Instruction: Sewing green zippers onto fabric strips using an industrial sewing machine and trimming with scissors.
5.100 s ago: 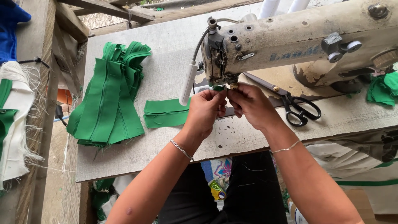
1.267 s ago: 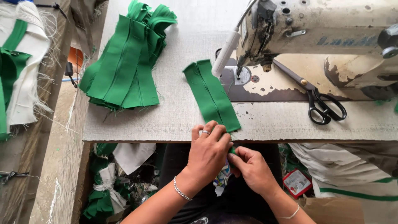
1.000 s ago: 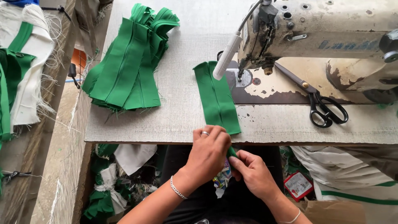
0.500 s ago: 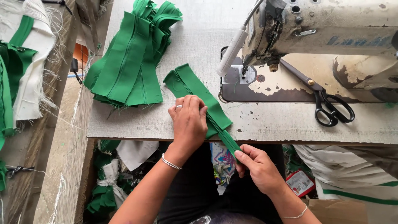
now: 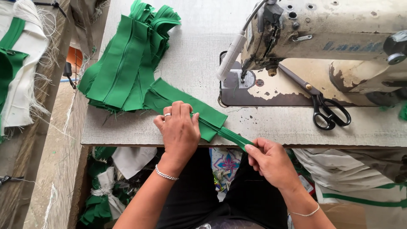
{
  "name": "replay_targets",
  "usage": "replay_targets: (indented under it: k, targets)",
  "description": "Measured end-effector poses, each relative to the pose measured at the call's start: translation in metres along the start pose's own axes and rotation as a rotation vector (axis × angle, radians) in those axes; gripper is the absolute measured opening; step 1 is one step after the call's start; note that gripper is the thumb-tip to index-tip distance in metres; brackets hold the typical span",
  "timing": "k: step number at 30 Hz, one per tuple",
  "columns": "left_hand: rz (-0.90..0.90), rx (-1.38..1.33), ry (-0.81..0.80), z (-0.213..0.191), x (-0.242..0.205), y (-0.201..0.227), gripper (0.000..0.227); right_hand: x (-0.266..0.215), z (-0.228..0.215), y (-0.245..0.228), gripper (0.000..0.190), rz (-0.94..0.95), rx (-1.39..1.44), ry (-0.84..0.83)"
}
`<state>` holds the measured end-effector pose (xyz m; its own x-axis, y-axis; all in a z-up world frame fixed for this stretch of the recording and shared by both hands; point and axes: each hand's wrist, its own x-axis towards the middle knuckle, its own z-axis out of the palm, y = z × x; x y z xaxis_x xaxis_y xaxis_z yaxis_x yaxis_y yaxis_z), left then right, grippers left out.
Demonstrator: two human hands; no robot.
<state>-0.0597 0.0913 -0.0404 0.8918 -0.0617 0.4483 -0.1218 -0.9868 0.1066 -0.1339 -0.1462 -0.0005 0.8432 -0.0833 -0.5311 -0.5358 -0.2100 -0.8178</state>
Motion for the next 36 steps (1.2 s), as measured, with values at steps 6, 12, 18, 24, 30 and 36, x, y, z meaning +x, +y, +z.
replay_targets:
  k: [6,12,18,24,30,36]
  targets:
    - [0.387,-0.613,0.156,-0.008,-0.012,0.029,0.004,0.013,-0.014,0.006,0.024,-0.178,-0.122,0.042]
    - [0.562,-0.541,-0.013,-0.008,-0.035,0.055,0.044,0.022,-0.028,0.006,0.022,-0.225,-0.698,0.43]
    - [0.559,-0.505,-0.083,-0.008,-0.038,0.054,0.058,0.026,-0.02,0.015,0.043,-1.257,-0.973,0.549]
    - [0.583,-0.431,-0.137,-0.015,-0.042,0.052,0.065,0.023,-0.019,0.056,0.08,-1.107,-1.263,0.368]
    - [0.677,-0.903,-0.106,-0.063,-0.085,0.046,0.027,0.022,-0.023,0.053,0.087,-1.151,-1.114,0.291]
    - [0.448,-0.959,0.049,-0.079,-0.095,0.019,0.011,0.015,0.018,0.007,0.089,-1.327,-0.993,0.285]
